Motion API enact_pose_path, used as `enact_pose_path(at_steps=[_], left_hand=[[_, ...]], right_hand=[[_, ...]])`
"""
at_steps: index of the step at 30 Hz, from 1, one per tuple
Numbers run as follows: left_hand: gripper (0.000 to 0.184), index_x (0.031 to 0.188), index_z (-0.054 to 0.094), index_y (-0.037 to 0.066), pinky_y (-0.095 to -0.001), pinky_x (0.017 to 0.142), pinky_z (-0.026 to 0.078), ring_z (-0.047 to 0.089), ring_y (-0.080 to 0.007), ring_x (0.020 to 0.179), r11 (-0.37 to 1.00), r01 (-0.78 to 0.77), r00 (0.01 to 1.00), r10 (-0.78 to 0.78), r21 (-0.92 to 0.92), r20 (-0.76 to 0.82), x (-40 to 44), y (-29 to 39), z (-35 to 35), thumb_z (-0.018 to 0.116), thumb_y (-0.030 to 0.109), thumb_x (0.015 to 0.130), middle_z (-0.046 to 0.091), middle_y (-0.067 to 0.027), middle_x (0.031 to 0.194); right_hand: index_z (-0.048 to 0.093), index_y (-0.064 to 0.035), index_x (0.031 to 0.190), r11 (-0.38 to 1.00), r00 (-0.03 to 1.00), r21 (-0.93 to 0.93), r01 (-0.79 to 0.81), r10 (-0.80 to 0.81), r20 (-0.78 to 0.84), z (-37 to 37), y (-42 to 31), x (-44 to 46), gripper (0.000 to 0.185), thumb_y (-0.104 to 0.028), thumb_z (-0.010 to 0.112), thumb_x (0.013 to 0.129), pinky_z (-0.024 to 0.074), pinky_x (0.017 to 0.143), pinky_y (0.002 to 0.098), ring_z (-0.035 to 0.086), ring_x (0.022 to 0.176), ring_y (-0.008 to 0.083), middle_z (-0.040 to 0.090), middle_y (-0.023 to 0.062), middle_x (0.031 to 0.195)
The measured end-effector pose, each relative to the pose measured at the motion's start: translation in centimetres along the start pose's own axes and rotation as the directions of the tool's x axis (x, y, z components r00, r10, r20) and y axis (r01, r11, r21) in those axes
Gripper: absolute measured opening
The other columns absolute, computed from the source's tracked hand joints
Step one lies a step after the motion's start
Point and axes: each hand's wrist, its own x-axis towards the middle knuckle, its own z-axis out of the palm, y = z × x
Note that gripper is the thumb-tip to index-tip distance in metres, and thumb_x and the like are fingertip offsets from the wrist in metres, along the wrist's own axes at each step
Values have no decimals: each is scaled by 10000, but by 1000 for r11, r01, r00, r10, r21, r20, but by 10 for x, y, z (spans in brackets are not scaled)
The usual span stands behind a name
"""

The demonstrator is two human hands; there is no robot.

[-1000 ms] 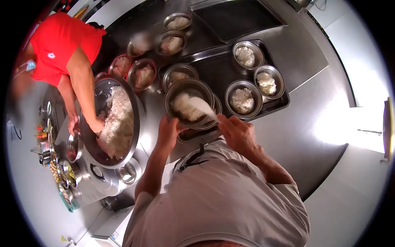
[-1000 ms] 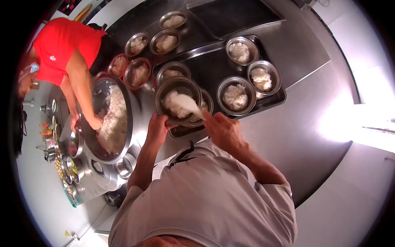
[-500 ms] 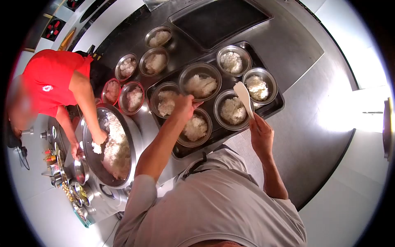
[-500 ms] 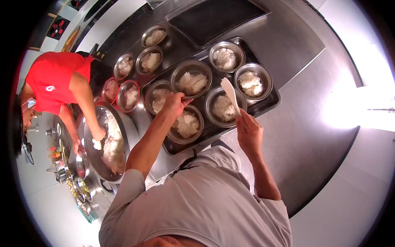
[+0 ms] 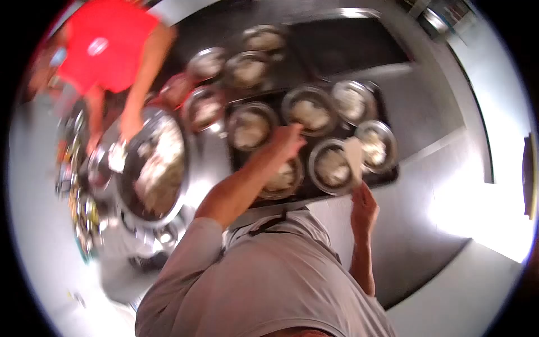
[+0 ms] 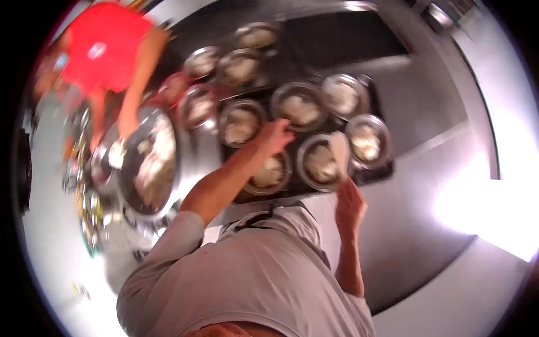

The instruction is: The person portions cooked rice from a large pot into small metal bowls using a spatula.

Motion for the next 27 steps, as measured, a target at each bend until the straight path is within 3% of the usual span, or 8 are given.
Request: enact_pose_path(at_steps=[1,2,7,14,21,23,25,27], left_hand=[[375,1201,557,3,-471,737,565,665,-306,874,799,225,950,-306,-558,-54,-6,2,1,676,139,873,642,-133,1034],[328,1145,561,-3,-448,753,572,657,-295,846,669,55,976,-192,-741,-101,6,-24,11,665,150,874,626,-119,963],[241,1107,571,31,-332,772,544,628,-167,895,813,-191,972,233,-551,6,-122,-37,-20,585,224,964,628,-71,1019],[310,1235,545,12,-285,816,508,605,-138,893,779,-367,930,303,-508,-207,-265,-109,-82,542,215,1001,629,-82,1106],[250,1166,601,2,-288,781,512,609,-112,874,799,-432,789,109,-419,-605,-369,-229,-121,576,163,976,668,-62,989],[288,1142,613,0,-304,747,519,624,-141,852,941,-162,627,-134,-296,-767,-399,-252,-136,641,193,929,674,-92,974],[229,1037,638,26,-340,738,536,663,-211,847,994,65,208,-101,-89,-973,-408,-298,-144,652,204,894,688,-135,954],[307,1087,603,12,-399,811,527,645,-300,957,965,245,8,-94,-90,-996,-425,-331,-163,674,208,862,673,-168,1024]], right_hand=[[662,-30,1218,994,999,100,-52,51,6,7,0,2,278,-170,562,1000,418,637,216,475,728,49,561,-50,794],[631,23,1232,983,995,153,-103,99,30,9,9,5,301,-140,593,982,501,769,248,591,874,82,678,-1,953],[624,16,1023,975,982,221,24,-64,176,40,-11,15,237,-188,505,1023,390,611,204,445,678,56,499,-35,723],[549,2,1181,906,771,203,372,-423,476,117,-95,6,241,-149,458,1016,370,567,208,442,664,66,502,0,767],[544,-6,1113,924,508,301,235,-381,772,200,-146,-44,192,-117,434,1001,351,542,235,428,632,63,487,4,751],[542,-6,1104,889,469,260,376,-425,774,221,-151,-58,190,-124,436,1001,344,531,231,427,622,63,491,7,752],[542,-10,1088,899,457,339,277,-434,776,233,-167,-84,180,-129,442,997,340,521,229,429,612,65,489,7,741],[543,-17,1086,948,426,241,209,-310,850,237,-177,-98,174,-129,448,994,338,507,231,428,596,68,484,1,721]])
